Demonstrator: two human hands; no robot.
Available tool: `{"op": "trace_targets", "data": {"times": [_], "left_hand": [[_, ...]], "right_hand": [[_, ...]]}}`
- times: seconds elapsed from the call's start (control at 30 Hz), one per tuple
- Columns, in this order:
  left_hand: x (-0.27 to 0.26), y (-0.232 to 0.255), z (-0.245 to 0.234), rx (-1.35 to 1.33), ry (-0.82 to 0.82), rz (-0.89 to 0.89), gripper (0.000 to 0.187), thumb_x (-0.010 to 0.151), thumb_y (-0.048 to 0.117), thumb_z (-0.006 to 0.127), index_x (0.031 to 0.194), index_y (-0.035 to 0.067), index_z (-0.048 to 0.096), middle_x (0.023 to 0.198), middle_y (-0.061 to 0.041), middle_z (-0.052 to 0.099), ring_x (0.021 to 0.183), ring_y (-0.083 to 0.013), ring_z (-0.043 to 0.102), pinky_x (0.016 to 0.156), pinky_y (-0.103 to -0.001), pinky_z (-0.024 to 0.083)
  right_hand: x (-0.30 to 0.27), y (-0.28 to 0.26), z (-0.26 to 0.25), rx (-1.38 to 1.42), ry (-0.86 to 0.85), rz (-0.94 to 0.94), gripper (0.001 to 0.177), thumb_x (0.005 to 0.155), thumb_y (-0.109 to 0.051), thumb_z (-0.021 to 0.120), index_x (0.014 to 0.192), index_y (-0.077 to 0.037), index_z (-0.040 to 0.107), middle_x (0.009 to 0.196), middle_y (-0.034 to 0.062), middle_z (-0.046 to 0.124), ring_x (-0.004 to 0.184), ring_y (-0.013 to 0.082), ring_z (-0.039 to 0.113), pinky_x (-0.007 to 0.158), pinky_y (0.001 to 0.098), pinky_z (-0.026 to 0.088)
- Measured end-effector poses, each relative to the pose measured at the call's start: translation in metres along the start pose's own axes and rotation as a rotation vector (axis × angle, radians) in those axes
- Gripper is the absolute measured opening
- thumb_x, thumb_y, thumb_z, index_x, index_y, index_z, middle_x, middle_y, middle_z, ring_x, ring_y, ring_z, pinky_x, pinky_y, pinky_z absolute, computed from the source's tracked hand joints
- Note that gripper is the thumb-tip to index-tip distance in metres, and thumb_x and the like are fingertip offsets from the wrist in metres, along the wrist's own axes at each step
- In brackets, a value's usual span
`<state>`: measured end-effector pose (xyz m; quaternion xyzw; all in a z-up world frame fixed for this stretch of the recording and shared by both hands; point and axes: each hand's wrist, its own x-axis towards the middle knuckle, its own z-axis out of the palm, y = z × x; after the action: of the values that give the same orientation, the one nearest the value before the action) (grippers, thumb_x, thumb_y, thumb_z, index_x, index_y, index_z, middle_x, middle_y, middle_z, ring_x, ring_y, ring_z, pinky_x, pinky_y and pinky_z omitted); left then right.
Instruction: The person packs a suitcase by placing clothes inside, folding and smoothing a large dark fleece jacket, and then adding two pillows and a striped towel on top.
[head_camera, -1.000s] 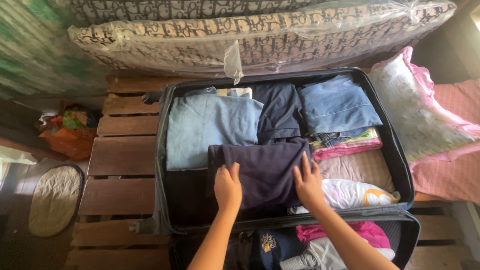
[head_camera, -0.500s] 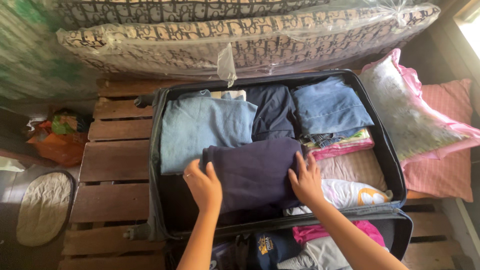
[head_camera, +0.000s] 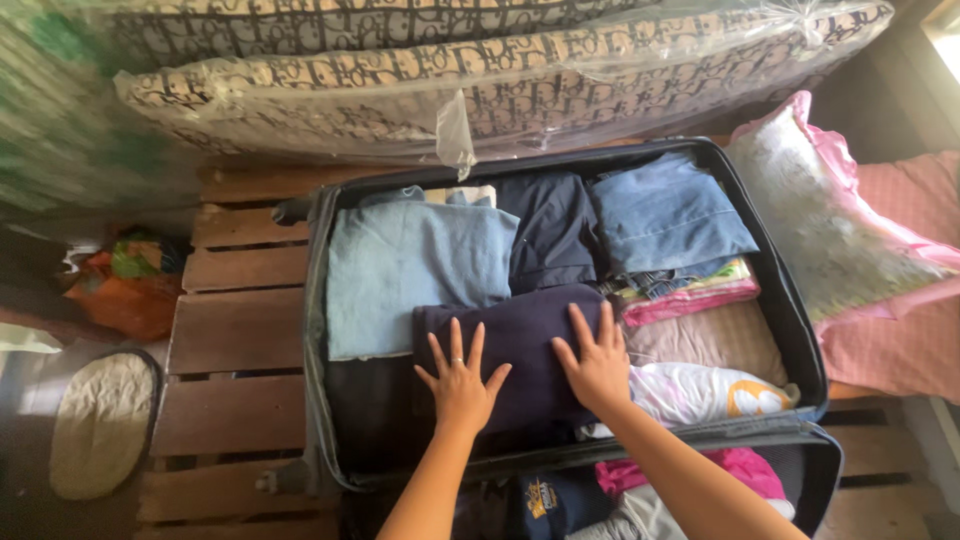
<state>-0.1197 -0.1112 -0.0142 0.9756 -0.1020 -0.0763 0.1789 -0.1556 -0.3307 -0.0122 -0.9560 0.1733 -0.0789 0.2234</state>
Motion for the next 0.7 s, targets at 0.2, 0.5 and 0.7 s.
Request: {"op": "trace_targets", "data": {"times": [0.2, 0.5, 0.7], "left_hand": [[0.006, -0.006, 0.007, 0.003, -0.028, 0.005, 0.083, 0.091, 0.07, 0.051, 0.16, 0.033, 0.025, 0.17, -0.009, 0.005, 0.152, -0.0498, 0.003, 0.108, -0.081, 0.016], [-0.007, -0.024, 0.012, -0.076, 0.087, 0.031, 0.065, 0.104, 0.047, 0.049, 0.162, 0.025, 0.029, 0.171, -0.015, 0.01, 0.154, -0.0477, 0.009, 0.109, -0.08, 0.016], [-0.015, -0.066, -0.01, -0.531, 0.279, -0.152, 0.052, 0.091, 0.03, 0.067, 0.137, 0.012, 0.053, 0.142, -0.021, 0.05, 0.13, -0.0379, 0.054, 0.111, -0.051, 0.049]], "right_hand": [[0.028, 0.073, 0.03, 0.578, -0.235, 0.372, 0.091, 0.078, -0.052, 0.078, 0.149, -0.007, 0.045, 0.135, 0.026, 0.062, 0.122, 0.0378, 0.063, 0.103, 0.0434, 0.05], [0.038, 0.044, -0.038, 0.869, -0.601, 0.368, 0.086, 0.062, -0.026, 0.091, 0.137, -0.002, 0.057, 0.12, 0.0137, 0.073, 0.109, 0.024, 0.07, 0.096, 0.0372, 0.054], [0.036, -0.07, -0.137, 0.507, -0.434, -0.136, 0.083, 0.057, -0.021, 0.092, 0.131, -0.005, 0.057, 0.111, 0.0159, 0.072, 0.105, 0.0269, 0.072, 0.091, 0.0367, 0.055]]}}
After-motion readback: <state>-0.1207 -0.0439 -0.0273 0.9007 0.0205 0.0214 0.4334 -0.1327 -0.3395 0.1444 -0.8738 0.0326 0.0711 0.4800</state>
